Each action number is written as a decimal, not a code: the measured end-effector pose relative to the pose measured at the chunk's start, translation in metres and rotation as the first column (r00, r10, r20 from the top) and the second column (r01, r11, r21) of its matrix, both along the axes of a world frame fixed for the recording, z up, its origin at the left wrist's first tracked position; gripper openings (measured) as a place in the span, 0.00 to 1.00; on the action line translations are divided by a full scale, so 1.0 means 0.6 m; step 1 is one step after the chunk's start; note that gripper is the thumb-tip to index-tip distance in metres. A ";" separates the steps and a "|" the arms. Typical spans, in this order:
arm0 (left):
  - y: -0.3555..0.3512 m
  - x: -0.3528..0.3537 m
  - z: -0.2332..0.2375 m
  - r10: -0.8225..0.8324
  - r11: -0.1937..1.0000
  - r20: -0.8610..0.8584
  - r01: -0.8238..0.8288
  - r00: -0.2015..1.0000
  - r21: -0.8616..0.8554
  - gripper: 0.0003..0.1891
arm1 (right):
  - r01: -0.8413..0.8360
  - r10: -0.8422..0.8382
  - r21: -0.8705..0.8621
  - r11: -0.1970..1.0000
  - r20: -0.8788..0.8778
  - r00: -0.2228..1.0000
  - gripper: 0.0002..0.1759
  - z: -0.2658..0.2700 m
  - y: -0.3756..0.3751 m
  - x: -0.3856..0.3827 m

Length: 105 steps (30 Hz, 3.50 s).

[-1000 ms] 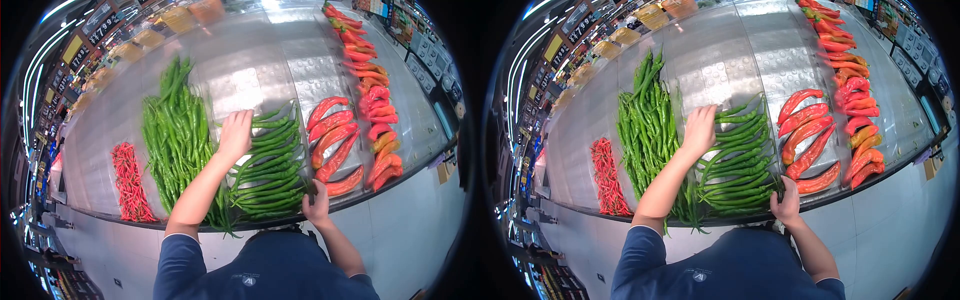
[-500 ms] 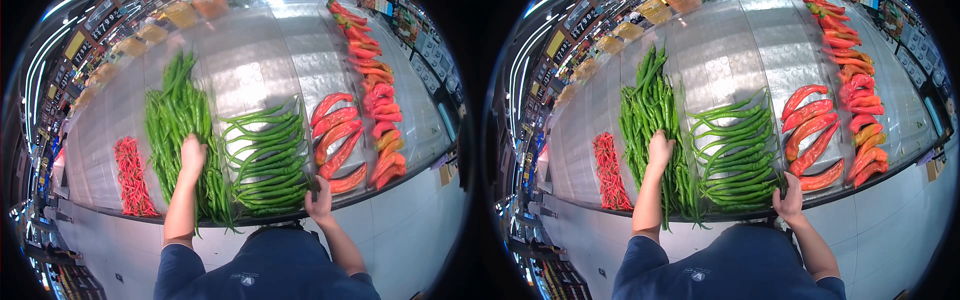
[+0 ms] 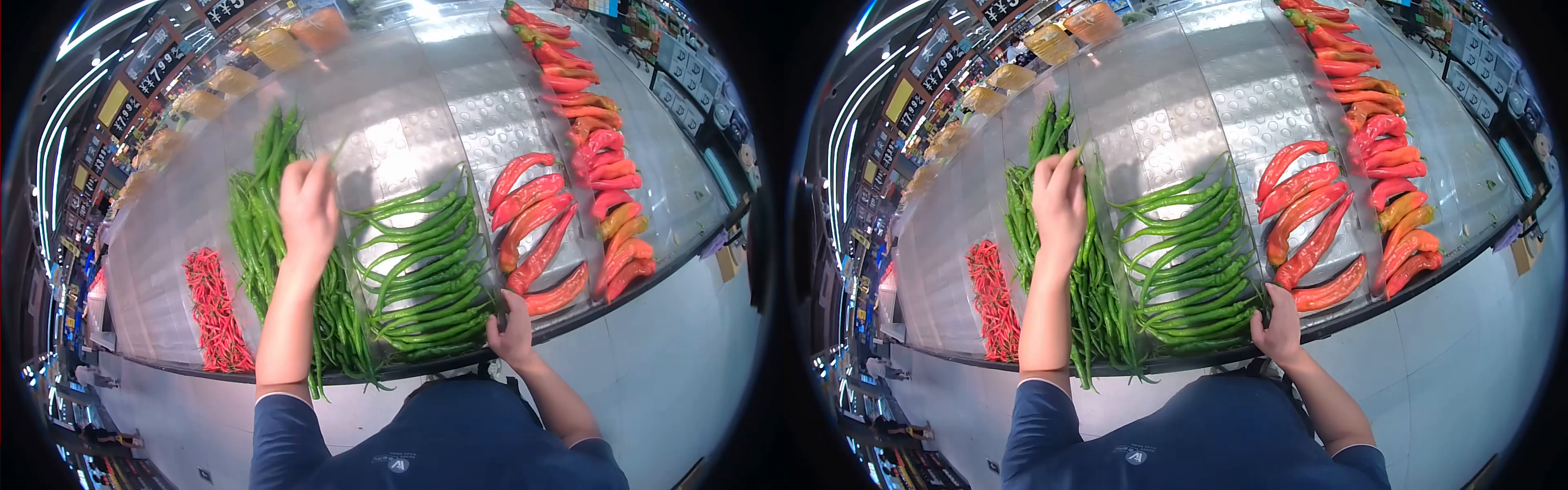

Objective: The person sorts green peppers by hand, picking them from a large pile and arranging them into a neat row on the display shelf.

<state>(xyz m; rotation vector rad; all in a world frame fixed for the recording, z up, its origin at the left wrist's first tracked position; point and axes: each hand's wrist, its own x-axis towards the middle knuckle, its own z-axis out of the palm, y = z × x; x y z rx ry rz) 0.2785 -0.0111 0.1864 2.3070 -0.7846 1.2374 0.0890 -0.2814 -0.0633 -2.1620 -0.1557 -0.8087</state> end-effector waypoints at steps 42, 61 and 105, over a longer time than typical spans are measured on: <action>0.157 0.181 -0.099 0.545 0.837 -0.047 -0.539 0.837 0.096 0.13 | -0.032 0.031 -0.051 0.998 -0.026 0.999 0.34 -0.023 -0.009 0.001; 0.086 -0.037 -0.095 0.076 0.997 -0.088 -0.077 0.993 -0.011 0.13 | 0.075 -0.040 -0.396 0.915 0.094 0.995 0.32 0.078 0.035 0.016; 0.288 -0.093 -0.256 0.574 0.703 -0.473 -0.698 0.669 -0.136 0.17 | -0.289 0.341 -0.625 0.725 -0.039 0.939 0.22 0.169 0.118 0.467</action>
